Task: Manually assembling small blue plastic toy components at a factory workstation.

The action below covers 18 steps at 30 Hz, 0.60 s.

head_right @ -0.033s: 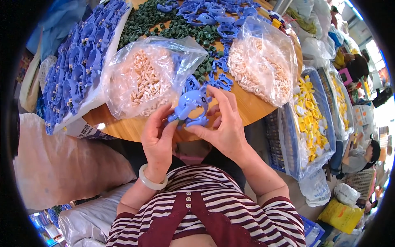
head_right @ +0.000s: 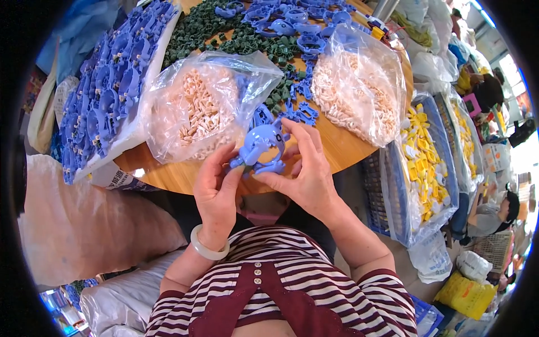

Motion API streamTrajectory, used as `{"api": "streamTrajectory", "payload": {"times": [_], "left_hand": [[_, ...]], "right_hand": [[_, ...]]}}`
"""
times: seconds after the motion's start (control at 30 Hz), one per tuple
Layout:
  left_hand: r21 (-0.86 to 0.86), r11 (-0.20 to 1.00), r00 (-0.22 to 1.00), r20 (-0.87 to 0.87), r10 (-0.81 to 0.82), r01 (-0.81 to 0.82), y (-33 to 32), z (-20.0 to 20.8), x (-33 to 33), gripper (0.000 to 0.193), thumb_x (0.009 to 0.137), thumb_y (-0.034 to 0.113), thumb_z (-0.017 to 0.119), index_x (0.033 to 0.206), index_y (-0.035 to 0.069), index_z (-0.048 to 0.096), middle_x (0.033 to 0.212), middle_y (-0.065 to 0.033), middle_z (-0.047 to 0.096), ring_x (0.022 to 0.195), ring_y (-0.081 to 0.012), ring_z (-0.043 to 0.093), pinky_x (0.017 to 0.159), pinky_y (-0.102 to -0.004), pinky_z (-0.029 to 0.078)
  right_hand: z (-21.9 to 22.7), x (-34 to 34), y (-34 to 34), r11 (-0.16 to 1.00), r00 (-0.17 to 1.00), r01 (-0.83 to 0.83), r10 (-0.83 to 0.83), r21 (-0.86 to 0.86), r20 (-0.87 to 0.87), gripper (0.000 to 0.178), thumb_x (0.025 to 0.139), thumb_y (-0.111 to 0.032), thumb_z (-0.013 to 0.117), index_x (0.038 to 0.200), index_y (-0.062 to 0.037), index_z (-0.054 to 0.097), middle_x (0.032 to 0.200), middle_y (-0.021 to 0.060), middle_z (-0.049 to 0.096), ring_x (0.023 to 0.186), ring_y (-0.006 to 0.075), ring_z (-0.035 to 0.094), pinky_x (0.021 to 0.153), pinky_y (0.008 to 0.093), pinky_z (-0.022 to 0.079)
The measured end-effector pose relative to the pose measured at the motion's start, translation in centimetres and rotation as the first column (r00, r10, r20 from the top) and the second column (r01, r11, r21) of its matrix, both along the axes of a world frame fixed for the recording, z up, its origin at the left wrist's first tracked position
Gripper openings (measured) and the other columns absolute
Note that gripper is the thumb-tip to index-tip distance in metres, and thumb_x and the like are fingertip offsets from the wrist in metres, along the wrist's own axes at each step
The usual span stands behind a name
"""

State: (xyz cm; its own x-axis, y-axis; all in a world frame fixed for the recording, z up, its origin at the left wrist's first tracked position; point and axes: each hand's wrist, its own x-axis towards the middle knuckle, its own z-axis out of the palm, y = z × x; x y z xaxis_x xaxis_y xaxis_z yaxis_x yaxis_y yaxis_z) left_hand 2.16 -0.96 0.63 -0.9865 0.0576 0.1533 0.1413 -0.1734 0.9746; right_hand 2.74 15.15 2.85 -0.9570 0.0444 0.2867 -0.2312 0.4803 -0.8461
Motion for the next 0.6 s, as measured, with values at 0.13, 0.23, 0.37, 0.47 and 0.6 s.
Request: {"api": "streamTrajectory", "payload": {"times": [0.13,0.23,0.37,0.47,0.6], "left_hand": [[0.019,1.000,1.000,-0.005,-0.014,0.014,0.0,-0.2,-0.3,0.037,0.085,-0.005,0.053,0.121,-0.001,0.049,0.108,-0.0081,0.057,0.094,-0.0111,0.053,0.083,-0.0227,0.043],[0.026,1.000,1.000,-0.018,0.005,-0.005,0.2,0.2,-0.5,0.037,0.085,-0.005,0.053,0.122,-0.001,0.049,0.107,-0.0082,0.057,0.094,-0.0111,0.053,0.083,-0.0225,0.043],[0.092,0.996,0.999,0.050,-0.021,0.017,0.4,0.4,-0.8,0.036,0.085,-0.004,0.052,0.122,0.000,0.049,0.106,-0.0076,0.057,0.094,-0.0114,0.054,0.083,-0.0224,0.042],[0.120,0.992,0.998,0.055,-0.035,0.028,0.4,0.3,-1.3,0.036,0.086,-0.004,0.052,0.121,0.000,0.049,0.105,-0.0072,0.057,0.093,-0.0113,0.054,0.082,-0.0222,0.043],[0.109,0.994,0.994,0.109,-0.029,0.017,0.1,0.9,-1.3,0.035,0.086,-0.002,0.053,0.121,0.000,0.049,0.106,-0.0068,0.057,0.093,-0.0105,0.054,0.081,-0.0217,0.043]], "right_hand": [[-1.2,-0.7,0.5,0.985,0.994,-0.054,0.068,-0.162,0.083,0.082,0.063,-0.015,0.081,0.131,-0.0043,0.037,0.109,0.0090,0.048,0.072,0.0132,0.054,0.062,0.0243,0.047],[-1.0,-0.8,0.4,0.996,0.996,-0.052,0.057,-0.069,0.074,0.088,0.063,-0.006,0.079,0.136,-0.0059,0.031,0.117,0.0039,0.047,0.074,0.0018,0.051,0.051,0.0123,0.035],[-1.2,-1.1,0.9,0.968,0.989,-0.117,0.135,-0.220,0.068,0.090,0.064,-0.006,0.079,0.138,-0.0073,0.028,0.116,0.0034,0.046,0.077,0.0019,0.053,0.051,0.0125,0.035],[-1.0,-1.4,0.8,0.915,0.981,-0.132,0.175,-0.381,0.081,0.088,0.065,-0.009,0.080,0.136,-0.0048,0.029,0.114,0.0058,0.046,0.075,0.0058,0.052,0.058,0.0178,0.040],[-0.8,-1.9,0.4,0.951,0.977,-0.108,0.155,-0.290,0.146,0.088,0.066,-0.002,0.075,0.139,-0.0073,0.025,0.113,0.0016,0.048,0.080,0.0017,0.053,0.056,0.0112,0.035]]}}
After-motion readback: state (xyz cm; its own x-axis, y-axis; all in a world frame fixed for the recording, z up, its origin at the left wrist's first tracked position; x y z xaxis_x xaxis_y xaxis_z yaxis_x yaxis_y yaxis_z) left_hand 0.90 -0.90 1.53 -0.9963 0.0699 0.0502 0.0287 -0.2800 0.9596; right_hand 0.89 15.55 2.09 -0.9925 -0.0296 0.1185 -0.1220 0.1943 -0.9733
